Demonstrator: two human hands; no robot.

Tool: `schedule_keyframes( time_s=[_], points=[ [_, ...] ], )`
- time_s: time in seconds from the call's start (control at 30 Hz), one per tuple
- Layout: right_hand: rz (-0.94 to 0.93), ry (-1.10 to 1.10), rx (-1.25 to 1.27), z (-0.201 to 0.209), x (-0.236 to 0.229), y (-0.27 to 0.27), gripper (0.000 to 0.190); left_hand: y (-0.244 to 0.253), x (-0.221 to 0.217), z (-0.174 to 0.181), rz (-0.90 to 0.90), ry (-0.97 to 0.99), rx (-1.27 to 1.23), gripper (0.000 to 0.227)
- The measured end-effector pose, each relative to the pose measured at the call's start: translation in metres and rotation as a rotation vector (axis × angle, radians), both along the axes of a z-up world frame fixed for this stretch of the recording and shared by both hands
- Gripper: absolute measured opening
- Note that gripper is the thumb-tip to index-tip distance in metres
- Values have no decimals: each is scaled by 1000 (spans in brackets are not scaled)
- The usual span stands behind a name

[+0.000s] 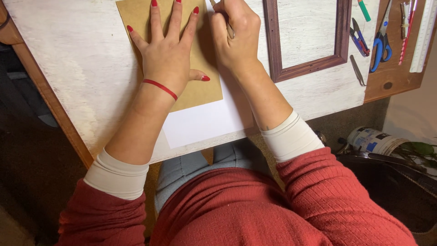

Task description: Unwrap a new art frame, remove the backing and glass, and mark a new piece of backing paper for cutting.

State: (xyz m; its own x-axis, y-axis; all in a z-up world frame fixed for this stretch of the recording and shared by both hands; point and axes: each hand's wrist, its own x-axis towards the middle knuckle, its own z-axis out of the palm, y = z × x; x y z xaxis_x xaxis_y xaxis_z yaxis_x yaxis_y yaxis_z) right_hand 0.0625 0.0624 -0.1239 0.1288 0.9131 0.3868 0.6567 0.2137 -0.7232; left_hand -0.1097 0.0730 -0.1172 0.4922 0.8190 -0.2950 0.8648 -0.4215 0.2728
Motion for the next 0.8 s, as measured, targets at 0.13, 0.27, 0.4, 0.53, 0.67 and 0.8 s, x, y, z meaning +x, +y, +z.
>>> schedule_keyframes(
  time_s=[0.13,0.27,0.4,0.53,0.67,0.8],
  points=[
    [-6,-20,-12,0,-2,-3,7,-1,-2,-2,-7,-19,18,133],
    [-18,-16,-30,-1,-5,-6,5,-1,-1,-4,-7,-13,28,134],
    [-8,-48,-27,1,-6,-9,5,-1,-1,-5,-9,-7,29,134],
    [15,-86,-9,2,-6,-14,6,-1,-1,-4,-1,-12,22,133],
    [42,-125,-9,3,-5,-25,9,-1,-1,-10,-5,-17,44,132],
    [42,-104,-21,3,-7,-42,9,-2,-2,-11,0,-36,38,132]
  ],
)
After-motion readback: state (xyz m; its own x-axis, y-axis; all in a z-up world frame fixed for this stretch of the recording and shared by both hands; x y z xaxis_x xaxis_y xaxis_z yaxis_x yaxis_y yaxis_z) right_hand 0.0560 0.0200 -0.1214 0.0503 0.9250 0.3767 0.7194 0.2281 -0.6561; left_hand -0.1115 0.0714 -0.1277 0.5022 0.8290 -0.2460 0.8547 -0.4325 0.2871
